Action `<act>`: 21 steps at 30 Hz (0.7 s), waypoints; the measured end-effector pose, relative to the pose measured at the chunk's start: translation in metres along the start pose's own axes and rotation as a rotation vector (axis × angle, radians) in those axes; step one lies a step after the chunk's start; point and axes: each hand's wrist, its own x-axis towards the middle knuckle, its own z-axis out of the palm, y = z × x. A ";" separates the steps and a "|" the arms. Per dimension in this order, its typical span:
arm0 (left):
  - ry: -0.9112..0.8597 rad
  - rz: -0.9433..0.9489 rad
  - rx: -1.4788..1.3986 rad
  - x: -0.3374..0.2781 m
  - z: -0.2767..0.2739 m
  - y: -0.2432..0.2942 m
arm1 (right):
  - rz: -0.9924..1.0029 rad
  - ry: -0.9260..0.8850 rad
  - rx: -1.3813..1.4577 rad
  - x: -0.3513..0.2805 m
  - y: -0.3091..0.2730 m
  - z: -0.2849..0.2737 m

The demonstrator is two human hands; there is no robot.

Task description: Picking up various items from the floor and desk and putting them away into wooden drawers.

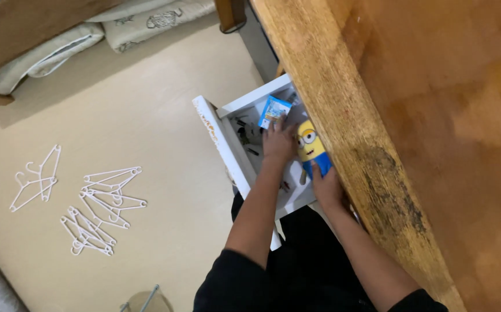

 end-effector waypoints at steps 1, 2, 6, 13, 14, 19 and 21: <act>-0.029 0.047 0.159 0.017 0.009 -0.002 | -0.111 0.042 0.030 0.007 0.009 0.004; -0.035 0.054 0.156 0.025 0.014 -0.010 | -0.106 0.047 0.025 0.010 0.021 0.009; -0.175 -0.182 0.530 0.023 0.022 -0.035 | -0.243 0.021 -0.164 0.020 0.052 0.027; 0.027 -0.288 0.076 -0.027 0.029 -0.018 | 0.109 -0.156 -0.068 0.030 0.009 0.027; 0.030 -0.289 0.079 -0.032 0.023 -0.011 | 0.106 -0.158 -0.064 0.033 0.019 0.034; -0.183 -0.281 0.556 -0.035 0.084 -0.040 | -0.042 -0.153 -0.562 0.026 0.059 0.046; -0.188 -0.261 0.593 -0.034 0.068 -0.035 | 0.032 -0.213 -0.593 0.017 0.023 0.029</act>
